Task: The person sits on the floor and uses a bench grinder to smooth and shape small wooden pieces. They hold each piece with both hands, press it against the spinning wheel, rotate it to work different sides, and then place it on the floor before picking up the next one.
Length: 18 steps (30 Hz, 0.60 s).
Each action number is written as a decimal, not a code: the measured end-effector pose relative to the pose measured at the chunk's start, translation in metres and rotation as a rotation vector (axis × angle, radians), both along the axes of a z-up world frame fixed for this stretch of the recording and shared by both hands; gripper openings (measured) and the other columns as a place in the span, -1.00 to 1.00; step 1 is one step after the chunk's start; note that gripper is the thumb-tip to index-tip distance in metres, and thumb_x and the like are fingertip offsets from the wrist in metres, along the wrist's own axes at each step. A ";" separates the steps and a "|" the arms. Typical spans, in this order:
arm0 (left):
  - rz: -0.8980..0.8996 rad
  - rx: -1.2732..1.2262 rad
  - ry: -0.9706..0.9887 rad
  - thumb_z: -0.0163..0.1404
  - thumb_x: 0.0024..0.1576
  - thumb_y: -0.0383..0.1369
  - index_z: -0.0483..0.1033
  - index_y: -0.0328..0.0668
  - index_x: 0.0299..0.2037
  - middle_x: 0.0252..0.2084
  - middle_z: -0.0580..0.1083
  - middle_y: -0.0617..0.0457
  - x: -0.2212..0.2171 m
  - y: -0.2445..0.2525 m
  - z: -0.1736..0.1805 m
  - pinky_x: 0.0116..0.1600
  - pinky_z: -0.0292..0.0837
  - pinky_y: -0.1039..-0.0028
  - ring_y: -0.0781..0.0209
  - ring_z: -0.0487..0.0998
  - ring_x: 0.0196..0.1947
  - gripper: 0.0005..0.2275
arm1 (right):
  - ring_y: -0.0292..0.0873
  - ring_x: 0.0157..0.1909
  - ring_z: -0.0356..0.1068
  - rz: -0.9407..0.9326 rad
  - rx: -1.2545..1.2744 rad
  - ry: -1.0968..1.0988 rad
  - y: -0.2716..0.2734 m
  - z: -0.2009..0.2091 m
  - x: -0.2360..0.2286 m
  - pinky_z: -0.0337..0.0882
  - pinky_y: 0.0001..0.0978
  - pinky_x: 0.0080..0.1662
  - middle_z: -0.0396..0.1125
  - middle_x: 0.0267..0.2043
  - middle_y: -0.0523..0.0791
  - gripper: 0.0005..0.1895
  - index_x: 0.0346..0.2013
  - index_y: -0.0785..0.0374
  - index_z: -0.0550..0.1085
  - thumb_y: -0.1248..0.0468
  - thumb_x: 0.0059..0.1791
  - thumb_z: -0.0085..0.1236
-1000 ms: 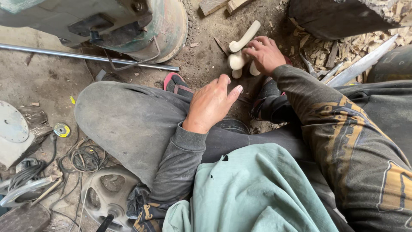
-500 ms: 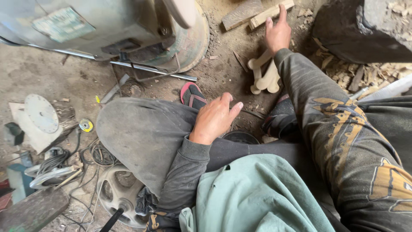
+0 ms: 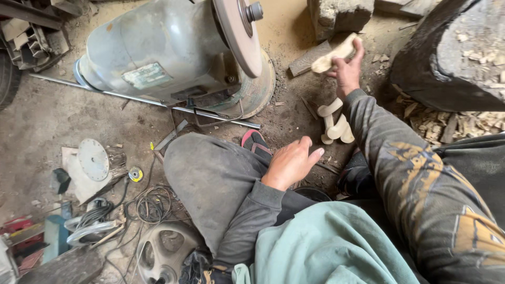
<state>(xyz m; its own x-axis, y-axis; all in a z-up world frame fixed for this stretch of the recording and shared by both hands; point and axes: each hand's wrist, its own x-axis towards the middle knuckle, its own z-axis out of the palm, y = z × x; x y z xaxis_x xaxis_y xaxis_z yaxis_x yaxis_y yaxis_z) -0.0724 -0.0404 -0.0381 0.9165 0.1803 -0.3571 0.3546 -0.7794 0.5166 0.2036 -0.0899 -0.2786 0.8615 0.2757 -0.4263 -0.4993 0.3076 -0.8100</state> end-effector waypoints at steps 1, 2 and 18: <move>-0.002 -0.009 -0.021 -0.05 0.24 -0.04 0.40 -0.31 -0.13 -0.23 0.55 -0.31 0.002 -0.002 0.001 -0.09 0.44 -0.07 -0.35 0.56 -0.17 -0.61 | -0.07 -0.14 0.36 0.026 0.109 -0.032 -0.002 0.019 -0.005 0.41 -0.15 -0.05 0.29 0.15 0.10 -0.07 0.44 -0.20 -0.14 0.47 -0.06 0.09; -0.004 -0.019 -0.042 -0.05 0.24 -0.04 0.39 -0.32 -0.13 -0.23 0.55 -0.31 0.002 -0.004 0.003 -0.09 0.44 -0.06 -0.35 0.56 -0.17 -0.61 | -0.10 -0.15 0.35 0.054 0.209 -0.068 -0.005 0.041 -0.009 0.40 -0.15 -0.06 0.27 0.19 0.08 0.03 0.49 -0.29 -0.21 0.52 -0.06 0.05; -0.365 0.075 0.053 -0.12 0.21 0.02 0.50 -0.27 -0.03 -0.18 0.58 -0.23 0.015 -0.001 0.130 -0.05 0.50 0.06 -0.18 0.62 -0.18 -0.54 | -0.11 0.18 0.34 0.445 0.170 -0.493 -0.101 0.371 -0.070 0.49 0.04 0.17 0.16 0.31 -0.22 -0.26 0.55 -0.04 -0.19 0.05 0.10 -0.24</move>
<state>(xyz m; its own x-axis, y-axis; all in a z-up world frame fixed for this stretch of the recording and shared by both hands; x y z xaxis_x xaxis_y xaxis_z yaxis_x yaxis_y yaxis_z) -0.0578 -0.0416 0.0923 0.9060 -0.1271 -0.4037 0.0715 -0.8942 0.4419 0.1337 -0.1912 0.0928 0.7329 0.6770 0.0669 -0.1932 0.3014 -0.9337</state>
